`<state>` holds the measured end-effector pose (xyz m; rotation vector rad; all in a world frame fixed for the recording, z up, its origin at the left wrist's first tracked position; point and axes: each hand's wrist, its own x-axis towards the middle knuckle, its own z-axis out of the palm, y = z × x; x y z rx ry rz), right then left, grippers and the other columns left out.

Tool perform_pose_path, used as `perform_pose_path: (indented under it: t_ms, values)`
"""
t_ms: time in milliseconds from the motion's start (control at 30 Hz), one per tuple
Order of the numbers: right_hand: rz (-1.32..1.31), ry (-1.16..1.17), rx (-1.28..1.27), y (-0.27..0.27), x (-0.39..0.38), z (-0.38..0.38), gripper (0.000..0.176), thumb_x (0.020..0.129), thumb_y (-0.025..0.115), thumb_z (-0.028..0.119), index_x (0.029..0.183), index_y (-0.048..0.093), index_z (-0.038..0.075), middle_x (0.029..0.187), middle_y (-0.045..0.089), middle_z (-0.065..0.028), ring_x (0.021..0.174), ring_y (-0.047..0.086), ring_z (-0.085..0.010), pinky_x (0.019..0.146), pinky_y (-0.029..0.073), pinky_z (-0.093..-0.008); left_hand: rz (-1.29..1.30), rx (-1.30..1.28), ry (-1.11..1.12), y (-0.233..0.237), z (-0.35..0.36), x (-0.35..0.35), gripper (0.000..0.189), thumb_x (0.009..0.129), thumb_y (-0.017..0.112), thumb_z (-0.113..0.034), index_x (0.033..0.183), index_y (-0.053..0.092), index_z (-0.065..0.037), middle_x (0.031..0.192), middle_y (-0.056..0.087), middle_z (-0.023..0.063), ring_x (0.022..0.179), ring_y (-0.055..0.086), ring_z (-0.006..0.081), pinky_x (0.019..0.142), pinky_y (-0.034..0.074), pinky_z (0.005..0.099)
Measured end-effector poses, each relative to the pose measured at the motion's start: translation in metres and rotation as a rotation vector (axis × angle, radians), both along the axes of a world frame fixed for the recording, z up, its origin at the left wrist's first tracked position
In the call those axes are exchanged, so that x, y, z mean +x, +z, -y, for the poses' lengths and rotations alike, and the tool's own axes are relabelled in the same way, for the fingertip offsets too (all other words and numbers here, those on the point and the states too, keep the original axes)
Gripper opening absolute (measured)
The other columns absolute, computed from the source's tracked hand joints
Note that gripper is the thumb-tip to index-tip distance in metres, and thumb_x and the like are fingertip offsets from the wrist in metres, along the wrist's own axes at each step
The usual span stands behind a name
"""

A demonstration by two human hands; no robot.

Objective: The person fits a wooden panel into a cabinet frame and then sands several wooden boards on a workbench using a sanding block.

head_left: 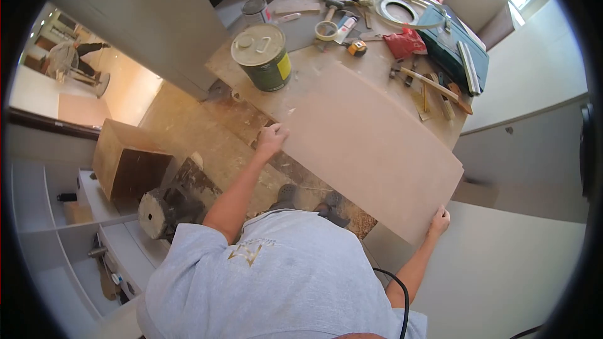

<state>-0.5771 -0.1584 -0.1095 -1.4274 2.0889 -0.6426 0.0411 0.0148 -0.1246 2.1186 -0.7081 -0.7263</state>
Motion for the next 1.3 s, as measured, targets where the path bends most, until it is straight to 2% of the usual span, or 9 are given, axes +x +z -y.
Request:
perform_pose_path:
  t_ms: [133, 200, 467, 833, 1033, 1100, 1133, 1200, 1300]
  values:
    - [0.027, -0.143, -0.077, -0.019, 0.003, -0.001, 0.044, 0.099, 0.058, 0.037, 0.103, 0.071, -0.005, 0.092, 0.073, -0.013, 0.084, 0.067, -0.0245, 0.077, 0.052, -0.0393, 0.017, -0.032, -0.004, 0.0, -0.005, 0.001, 0.042, 0.086, 0.069, -0.034, 0.11, 0.072, 0.0, 0.097, 0.074, 0.0197, 0.089, 0.072, 0.0288, 0.081, 0.054, 0.0383]
    - [-0.001, -0.163, -0.07, -0.012, 0.0, -0.003, 0.045, 0.099, 0.058, 0.038, 0.102, 0.071, -0.005, 0.091, 0.073, -0.0117, 0.083, 0.066, -0.0233, 0.076, 0.052, -0.0392, -0.15, -0.047, 0.07, 0.02, -0.016, -0.01, 0.036, 0.092, 0.068, -0.027, 0.11, 0.07, 0.004, 0.091, 0.072, 0.0078, 0.076, 0.064, 0.0148, 0.068, 0.051, 0.0305]
    - [0.45, -0.271, -0.136, -0.031, -0.022, 0.005, 0.031, 0.096, 0.068, 0.027, 0.095, 0.073, -0.004, 0.085, 0.07, -0.0059, 0.071, 0.063, -0.0145, 0.066, 0.052, -0.0302, -0.254, 0.08, 0.095, 0.069, -0.012, -0.018, 0.039, 0.09, 0.067, -0.035, 0.103, 0.069, 0.002, 0.088, 0.069, 0.0084, 0.08, 0.064, 0.0168, 0.073, 0.051, 0.0331]
    - [0.159, -0.305, 0.029, 0.019, 0.012, -0.001, 0.062, 0.102, 0.046, 0.049, 0.117, 0.066, -0.008, 0.105, 0.071, -0.0174, 0.093, 0.067, -0.029, 0.082, 0.053, -0.04, -0.301, 0.021, -0.137, 0.211, 0.005, -0.036, 0.049, 0.098, 0.058, -0.055, 0.092, 0.061, -0.006, 0.083, 0.059, -0.0012, 0.076, 0.055, 0.0076, 0.065, 0.046, 0.0266]
    - [0.469, -0.407, 0.06, -0.006, -0.013, 0.01, 0.062, 0.102, 0.048, 0.048, 0.115, 0.065, -0.01, 0.106, 0.07, -0.0176, 0.091, 0.067, -0.0296, 0.078, 0.054, -0.0419, 0.067, 0.067, -0.158, 0.227, 0.022, -0.058, 0.054, 0.098, 0.058, -0.055, 0.09, 0.062, -0.001, 0.08, 0.061, 0.0085, 0.075, 0.057, 0.0137, 0.068, 0.048, 0.0353]
    - [0.504, -0.486, 0.066, 0.003, -0.011, 0.013, 0.06, 0.102, 0.049, 0.046, 0.114, 0.066, -0.01, 0.105, 0.07, -0.0169, 0.089, 0.067, -0.0286, 0.076, 0.054, -0.0417, 0.067, 0.005, -0.179, 0.23, 0.023, -0.055, 0.058, 0.097, 0.056, -0.055, 0.1, 0.067, 0.003, 0.097, 0.071, 0.0225, 0.083, 0.065, 0.0393, 0.078, 0.051, 0.0437]
    - [0.337, -0.411, 0.097, 0.027, -0.002, 0.014, 0.057, 0.102, 0.051, 0.045, 0.113, 0.066, -0.009, 0.104, 0.07, -0.0153, 0.087, 0.067, -0.0262, 0.073, 0.054, -0.0404, 0.061, -0.005, -0.182, 0.225, 0.023, -0.042, 0.058, 0.097, 0.056, -0.055, 0.1, 0.067, 0.003, 0.097, 0.071, 0.0225, 0.083, 0.065, 0.0393, 0.078, 0.051, 0.0437]
    - [0.16, -0.352, 0.133, 0.066, 0.02, 0.014, 0.054, 0.102, 0.053, 0.043, 0.112, 0.067, -0.008, 0.102, 0.07, -0.0138, 0.084, 0.067, -0.0237, 0.07, 0.054, -0.039, 0.135, 0.093, -0.177, 0.21, 0.013, -0.01, 0.056, 0.096, 0.059, -0.054, 0.095, 0.065, 0.002, 0.085, 0.069, 0.016, 0.075, 0.064, 0.031, 0.071, 0.05, 0.0422]
    - [0.492, -0.089, -0.07, 0.113, 0.082, 0.037, 0.05, 0.1, 0.056, 0.04, 0.109, 0.067, -0.008, 0.099, 0.069, -0.0128, 0.085, 0.064, -0.0203, 0.075, 0.052, -0.0369, 0.117, -0.037, -0.053, 0.221, -0.023, 0.047, 0.05, 0.099, 0.059, -0.05, 0.089, 0.064, -0.001, 0.074, 0.059, 0.0062, 0.07, 0.055, 0.0167, 0.064, 0.047, 0.0375]
